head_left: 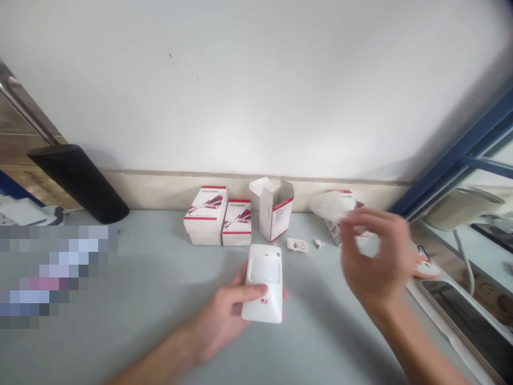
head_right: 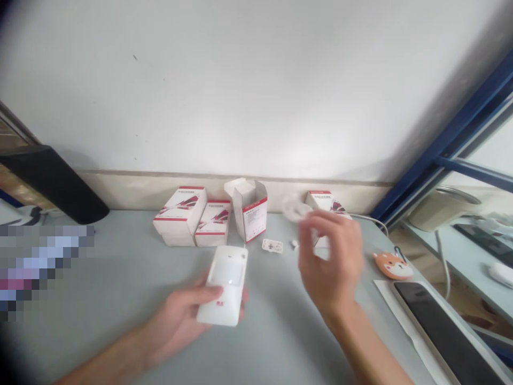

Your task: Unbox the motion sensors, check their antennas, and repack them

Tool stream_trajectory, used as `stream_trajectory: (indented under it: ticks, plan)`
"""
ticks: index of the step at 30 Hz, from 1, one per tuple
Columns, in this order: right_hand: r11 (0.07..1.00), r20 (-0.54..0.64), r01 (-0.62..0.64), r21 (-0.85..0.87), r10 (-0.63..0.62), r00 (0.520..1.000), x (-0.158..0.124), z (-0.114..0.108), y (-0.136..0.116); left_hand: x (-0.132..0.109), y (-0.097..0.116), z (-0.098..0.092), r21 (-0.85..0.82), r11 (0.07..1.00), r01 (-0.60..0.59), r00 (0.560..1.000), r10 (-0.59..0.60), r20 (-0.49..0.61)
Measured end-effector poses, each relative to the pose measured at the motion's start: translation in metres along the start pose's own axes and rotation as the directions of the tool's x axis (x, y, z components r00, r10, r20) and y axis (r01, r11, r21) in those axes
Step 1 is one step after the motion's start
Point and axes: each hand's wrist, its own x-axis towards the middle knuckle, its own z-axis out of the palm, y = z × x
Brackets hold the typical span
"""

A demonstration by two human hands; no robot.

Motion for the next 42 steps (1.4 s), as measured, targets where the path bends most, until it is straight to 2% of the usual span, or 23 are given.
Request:
stream_trajectory:
  ticks: [1, 2, 4, 5, 7, 9, 10, 13, 15, 16, 18, 22, 25, 29, 31, 33, 35, 42]
  plan:
    - [0.997, 0.175, 0.04, -0.064, -0.029, 0.984, -0.007, 0.003, -0.001, 0.001, 0.0, 0.001, -0.04, 0.999, -0.02, 1.0, 0.019, -0.012]
    - [0.99, 0.335, 0.081, -0.118, -0.037, 0.941, -0.014, 0.006, -0.001, 0.001, 0.0, 0.003, -0.081, 0.996, -0.036, 0.999, 0.035, -0.019]
    - [0.98, 0.544, 0.099, -0.172, 0.011, 0.839, -0.026, 0.01, -0.003, 0.003, 0.001, 0.007, -0.151, 0.987, -0.059, 0.998, 0.055, -0.03]
    - [0.981, 0.595, 0.077, -0.177, 0.044, 0.802, -0.029, 0.012, -0.005, 0.003, 0.002, 0.01, -0.176, 0.982, -0.065, 0.998, 0.06, -0.038]
    - [0.99, 0.637, -0.033, -0.138, 0.114, 0.762, -0.032, 0.013, -0.012, 0.003, 0.004, 0.013, -0.2, 0.977, -0.07, 0.996, 0.059, -0.06]
    - [0.971, 0.685, -0.229, -0.069, 0.213, 0.697, -0.03, 0.011, -0.021, 0.002, 0.005, 0.015, -0.193, 0.979, -0.06, 0.996, 0.045, -0.078]
    - [0.938, 0.723, -0.344, -0.04, 0.265, 0.638, -0.028, 0.009, -0.027, 0.002, 0.005, 0.015, -0.184, 0.982, -0.05, 0.996, 0.036, -0.08]
    - [0.74, 0.836, -0.673, -0.003, 0.371, 0.404, -0.022, 0.006, -0.041, 0.0, 0.005, 0.013, -0.164, 0.986, -0.037, 0.998, 0.028, -0.052]
    - [0.57, 0.9, -0.821, 0.023, 0.347, 0.266, -0.019, 0.005, -0.046, 0.0, 0.004, 0.012, -0.149, 0.988, -0.035, 0.999, 0.033, -0.01]
    - [0.493, 0.925, -0.869, 0.032, 0.315, 0.213, -0.018, 0.005, -0.048, 0.0, 0.004, 0.012, -0.138, 0.99, -0.037, 0.999, 0.038, 0.007]
    - [0.399, 0.945, -0.917, 0.031, 0.287, 0.157, -0.017, 0.006, -0.048, 0.0, 0.004, 0.012, -0.114, 0.993, -0.042, 0.998, 0.046, 0.031]
    - [0.364, 0.902, -0.931, -0.03, 0.411, 0.132, -0.018, 0.005, -0.04, -0.001, 0.004, 0.014, -0.07, 0.996, -0.046, 0.996, 0.051, 0.067]
    - [0.324, 0.922, -0.946, -0.028, 0.374, 0.1, -0.018, 0.005, -0.033, -0.002, 0.004, 0.015, -0.049, 0.998, -0.038, 0.998, 0.041, 0.053]
    - [0.245, 0.956, -0.965, -0.095, 0.292, -0.02, -0.017, 0.006, -0.033, -0.001, 0.004, 0.016, -0.036, 0.998, -0.056, 0.998, 0.058, 0.035]
    - [0.199, 0.95, -0.974, -0.111, 0.309, -0.045, -0.017, 0.006, -0.034, 0.0, 0.005, 0.015, -0.033, 0.998, -0.054, 0.997, 0.056, 0.044]
    - [0.171, 0.943, -0.982, -0.082, 0.331, -0.022, -0.018, 0.006, -0.035, 0.001, 0.006, 0.014, -0.032, 0.998, -0.052, 0.997, 0.054, 0.051]
    - [0.159, 0.936, -0.987, -0.036, 0.353, 0.023, -0.018, 0.005, -0.033, 0.0, 0.008, 0.014, -0.019, 0.998, -0.058, 0.997, 0.058, 0.046]
    - [0.125, 0.793, -0.973, 0.193, 0.564, 0.23, 0.001, -0.004, 0.002, -0.002, 0.01, 0.01, 0.104, 0.994, -0.036, 0.994, 0.025, 0.105]
